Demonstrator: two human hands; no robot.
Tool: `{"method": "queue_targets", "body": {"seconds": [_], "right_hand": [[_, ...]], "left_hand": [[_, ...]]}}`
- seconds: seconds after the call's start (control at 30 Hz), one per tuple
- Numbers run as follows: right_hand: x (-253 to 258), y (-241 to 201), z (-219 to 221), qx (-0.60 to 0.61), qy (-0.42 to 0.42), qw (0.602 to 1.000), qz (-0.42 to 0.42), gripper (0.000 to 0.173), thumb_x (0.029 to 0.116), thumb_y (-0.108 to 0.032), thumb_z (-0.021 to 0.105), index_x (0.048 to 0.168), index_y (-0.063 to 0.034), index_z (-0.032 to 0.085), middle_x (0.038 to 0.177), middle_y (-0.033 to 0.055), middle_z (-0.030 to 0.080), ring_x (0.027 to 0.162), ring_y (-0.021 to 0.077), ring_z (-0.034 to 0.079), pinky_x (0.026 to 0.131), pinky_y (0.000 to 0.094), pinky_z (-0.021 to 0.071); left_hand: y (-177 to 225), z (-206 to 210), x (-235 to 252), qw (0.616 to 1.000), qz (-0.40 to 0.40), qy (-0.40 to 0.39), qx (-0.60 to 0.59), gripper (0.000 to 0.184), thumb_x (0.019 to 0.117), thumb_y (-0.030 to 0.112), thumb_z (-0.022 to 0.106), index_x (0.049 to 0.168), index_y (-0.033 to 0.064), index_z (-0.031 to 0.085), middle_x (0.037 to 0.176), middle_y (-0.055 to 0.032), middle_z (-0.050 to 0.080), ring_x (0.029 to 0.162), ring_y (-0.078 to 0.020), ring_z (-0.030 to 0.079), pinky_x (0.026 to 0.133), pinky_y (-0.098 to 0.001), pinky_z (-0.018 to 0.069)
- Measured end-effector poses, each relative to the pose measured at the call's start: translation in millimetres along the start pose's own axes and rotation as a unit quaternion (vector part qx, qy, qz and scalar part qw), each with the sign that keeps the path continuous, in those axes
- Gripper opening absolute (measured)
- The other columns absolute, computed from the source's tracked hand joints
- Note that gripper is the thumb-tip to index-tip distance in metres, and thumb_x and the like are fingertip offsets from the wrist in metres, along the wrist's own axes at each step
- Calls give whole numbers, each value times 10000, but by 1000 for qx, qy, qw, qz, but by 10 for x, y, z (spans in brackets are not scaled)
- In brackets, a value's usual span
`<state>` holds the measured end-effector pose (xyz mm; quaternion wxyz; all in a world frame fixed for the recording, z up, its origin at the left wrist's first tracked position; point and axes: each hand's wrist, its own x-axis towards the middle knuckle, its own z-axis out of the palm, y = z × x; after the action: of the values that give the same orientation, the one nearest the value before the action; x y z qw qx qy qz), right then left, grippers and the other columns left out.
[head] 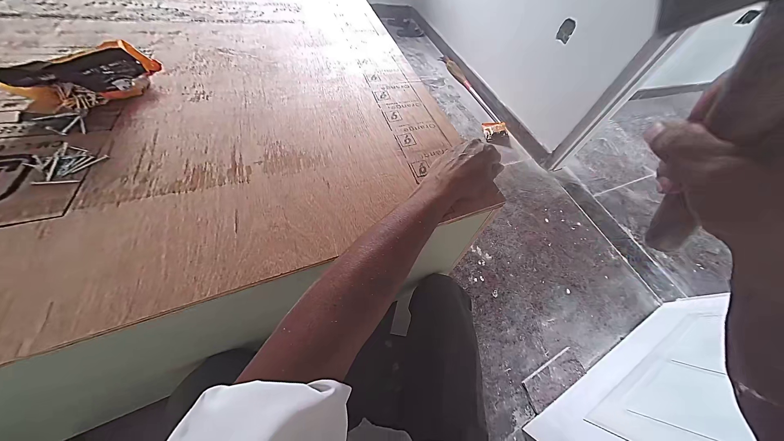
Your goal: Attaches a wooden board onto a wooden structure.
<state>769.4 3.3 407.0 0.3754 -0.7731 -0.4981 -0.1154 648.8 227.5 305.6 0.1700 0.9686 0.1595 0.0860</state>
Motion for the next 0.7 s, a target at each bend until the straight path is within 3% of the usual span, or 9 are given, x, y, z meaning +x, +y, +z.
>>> {"method": "queue_targets", "body": {"seconds": [0.07,0.13,0.2,0.33,0.4,0.53,0.57,0.63,0.7], "right_hand": [[-47,19,75,1,-8,1000,7,233,913,-304,690,1047,-153,573,739,-28,576,496,70,553,441,282,501],[-165,6,238,-109,-152,982,-20,176,890,-80,667,1033,-18,585,690,120,567,558,280,578,493,483,451],[-190,62,392,-202,-277,939,-29,192,848,-16,725,1012,-55,632,675,116,598,622,327,626,536,535,474],[-172,30,308,-154,-210,963,-74,179,818,-39,733,960,-60,626,629,69,537,545,255,553,490,464,410],[-150,-28,156,-108,-126,985,-56,185,855,-139,704,984,-57,599,670,74,544,534,228,530,476,447,401],[-94,1,95,22,-32,999,4,233,863,-295,722,993,-173,571,696,-33,585,463,77,555,402,291,499],[-129,2,155,-6,-60,998,-11,196,863,-226,692,994,-144,572,695,-13,575,485,102,556,423,311,490],[-207,19,313,-115,-189,975,-26,193,857,-18,694,1043,-14,639,718,143,611,605,312,609,531,519,472],[-193,95,432,-203,-279,938,-33,161,838,-23,726,947,-79,622,656,85,576,608,292,605,531,504,455]], "left_hand": [[12,-12,-8,1000,-3,-1,-2,363,1095,308,438,934,71,660,1035,-125,672,1062,-290,656,914,-509,523],[45,-52,-55,1000,-9,2,-16,297,1072,289,508,1010,54,679,1078,-150,676,1093,-317,651,926,-539,511],[78,-54,-87,1000,-2,5,-29,228,975,235,649,1093,46,696,1151,-165,685,1158,-335,641,965,-566,504],[23,-44,-47,999,-7,11,-33,239,984,261,638,1104,63,699,1148,-160,691,1147,-332,652,959,-566,515],[21,-26,-33,1000,-4,8,-23,303,1070,288,510,989,52,681,1056,-154,682,1066,-322,661,911,-540,518],[-9,-18,-5,1000,6,3,-14,368,1094,297,441,893,66,646,993,-122,663,1031,-287,652,891,-503,518],[1,-28,-17,1000,1,3,-16,349,1088,292,457,901,64,645,991,-126,659,1029,-291,649,886,-505,514],[44,-68,-63,1000,-8,-3,-22,237,1030,261,571,1026,50,680,1093,-158,675,1117,-328,645,940,-542,509],[39,-42,-64,1000,2,7,-26,212,932,225,699,1060,55,704,1137,-161,687,1152,-338,641,963,-561,512]]}}
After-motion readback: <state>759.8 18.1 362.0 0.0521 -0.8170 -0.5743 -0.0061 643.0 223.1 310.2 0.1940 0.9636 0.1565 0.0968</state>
